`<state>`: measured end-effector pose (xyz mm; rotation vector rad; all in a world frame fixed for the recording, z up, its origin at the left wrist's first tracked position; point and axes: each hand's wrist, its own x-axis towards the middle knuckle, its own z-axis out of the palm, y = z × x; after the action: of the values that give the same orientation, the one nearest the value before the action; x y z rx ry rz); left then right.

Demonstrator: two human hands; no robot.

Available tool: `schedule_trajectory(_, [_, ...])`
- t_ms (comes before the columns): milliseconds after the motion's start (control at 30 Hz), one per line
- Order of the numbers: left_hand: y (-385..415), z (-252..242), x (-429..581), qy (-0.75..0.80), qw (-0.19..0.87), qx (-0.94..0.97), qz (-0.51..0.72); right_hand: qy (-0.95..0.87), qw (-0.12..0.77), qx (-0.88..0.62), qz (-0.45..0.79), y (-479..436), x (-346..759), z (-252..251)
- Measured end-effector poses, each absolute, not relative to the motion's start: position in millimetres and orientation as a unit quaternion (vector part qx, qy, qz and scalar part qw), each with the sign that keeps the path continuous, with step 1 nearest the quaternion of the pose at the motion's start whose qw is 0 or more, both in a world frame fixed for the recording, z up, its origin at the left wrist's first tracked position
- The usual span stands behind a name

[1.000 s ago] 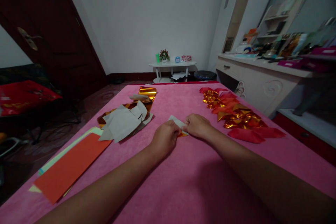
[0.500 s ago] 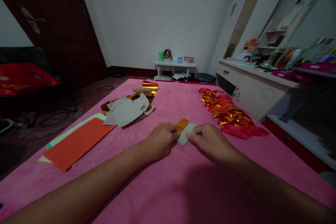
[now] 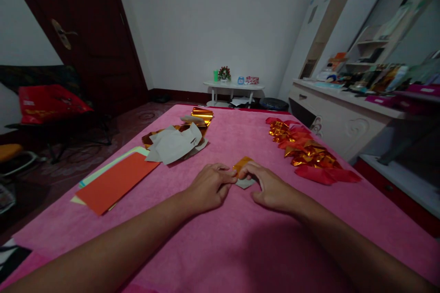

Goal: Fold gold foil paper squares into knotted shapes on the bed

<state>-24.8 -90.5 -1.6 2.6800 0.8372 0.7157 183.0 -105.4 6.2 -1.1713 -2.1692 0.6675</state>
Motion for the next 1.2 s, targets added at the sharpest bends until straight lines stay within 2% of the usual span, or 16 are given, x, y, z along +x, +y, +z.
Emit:
schedule_trajectory(200, [-83, -18, -25, 0.307, 0.173, 0.879, 0.320, -0.786, 0.341, -0.448, 0.255, -106, 185, 1])
schedule_trajectory(467, [-85, -20, -24, 0.287, 0.179, 0.874, 0.348, -0.760, 0.359, -0.496, 0.216, -99, 181, -3])
schedule_trajectory(800, [-96, 0, -21, 0.274, 0.160, 0.907, 0.276, -0.756, 0.349, -0.524, 0.181, -96, 179, -10])
schedule_trajectory(1200, [-95, -4, -16, 0.279, 0.098, 0.923, 0.247, -0.742, 0.313, -0.568, 0.171, -94, 177, -8])
